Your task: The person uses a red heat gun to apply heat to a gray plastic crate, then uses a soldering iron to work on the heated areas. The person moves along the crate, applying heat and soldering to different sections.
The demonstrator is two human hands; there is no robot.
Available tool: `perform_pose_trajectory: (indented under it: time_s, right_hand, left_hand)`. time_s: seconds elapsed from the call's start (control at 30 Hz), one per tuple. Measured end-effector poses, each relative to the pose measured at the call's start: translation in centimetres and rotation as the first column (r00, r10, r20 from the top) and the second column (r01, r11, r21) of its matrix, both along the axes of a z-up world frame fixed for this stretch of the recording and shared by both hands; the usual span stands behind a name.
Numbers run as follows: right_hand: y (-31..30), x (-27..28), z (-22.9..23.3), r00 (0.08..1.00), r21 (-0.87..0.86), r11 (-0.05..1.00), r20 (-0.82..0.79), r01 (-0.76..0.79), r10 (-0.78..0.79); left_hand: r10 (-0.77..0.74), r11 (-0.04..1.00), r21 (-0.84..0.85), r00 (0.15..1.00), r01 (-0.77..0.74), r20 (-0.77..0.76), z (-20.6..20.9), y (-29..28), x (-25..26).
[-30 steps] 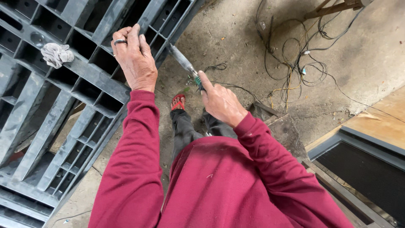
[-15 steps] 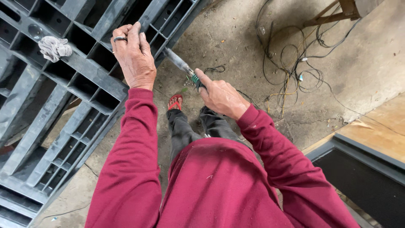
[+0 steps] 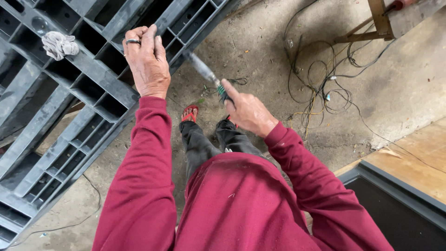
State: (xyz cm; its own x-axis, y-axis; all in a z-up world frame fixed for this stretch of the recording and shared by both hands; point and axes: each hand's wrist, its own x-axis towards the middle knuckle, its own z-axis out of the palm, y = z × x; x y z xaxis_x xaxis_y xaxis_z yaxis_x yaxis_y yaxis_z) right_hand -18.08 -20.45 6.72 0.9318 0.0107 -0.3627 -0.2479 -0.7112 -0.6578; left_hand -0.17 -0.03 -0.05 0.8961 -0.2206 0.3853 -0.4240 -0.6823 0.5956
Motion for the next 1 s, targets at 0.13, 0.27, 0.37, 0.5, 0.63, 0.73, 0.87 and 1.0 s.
perform_pose_trajectory:
  time_s: [0.13, 0.27, 0.37, 0.5, 0.63, 0.73, 0.87, 1.0]
  right_hand:
    - [0.1, 0.2, 0.8, 0.999, -0.042, 0.999, -0.044, -0.011, 0.009]
    - [-0.1, 1.6, 0.9, 0.999, 0.028, 0.999, -0.019, 0.031, -0.03]
    - [-0.3, 2.5, 0.6, 0.999, 0.064, 0.998, -0.042, 0.011, -0.008]
    - [-0.3, 2.9, 0.1, 0.999, 0.033, 0.999, 0.0, -0.04, 0.04]
    - [-0.3, 3.1, -0.1, 0.997, -0.007, 0.998, -0.037, -0.064, 0.064]
    - [-0.2, 3.0, 0.0, 0.993, -0.043, 0.993, -0.02, -0.114, 0.114]
    - [-0.1, 3.2, 0.5, 0.992, -0.015, 0.993, -0.044, -0.118, 0.117]
    - [0.2, 3.4, 0.8, 0.994, -0.156, 0.982, -0.021, -0.106, 0.104]
  left_hand:
    - [0.007, 1.0, 0.002, 1.0, -0.007, 0.014, 0.1, -0.1, 0.1]
    - [0.031, 1.0, -0.004, 0.999, -0.031, -0.016, -0.1, -0.3, 0.0]
    - [0.026, 1.0, -0.008, 1.0, -0.026, -0.011, 0.1, -0.3, 0.0]
    - [0.02, 1.0, -0.012, 1.0, -0.02, 0.004, 0.4, -0.3, -0.1]
    - [0.025, 0.999, -0.021, 1.0, -0.025, 0.007, 0.6, -0.4, 0.0]
    - [0.022, 1.0, -0.014, 1.0, -0.022, -0.001, 0.9, -0.5, 0.0]
    - [0.007, 1.0, -0.016, 1.0, -0.007, -0.001, 1.5, -0.3, -0.1]
    - [-0.007, 0.998, -0.069, 1.0, 0.007, 0.0, 1.5, -0.5, 0.3]
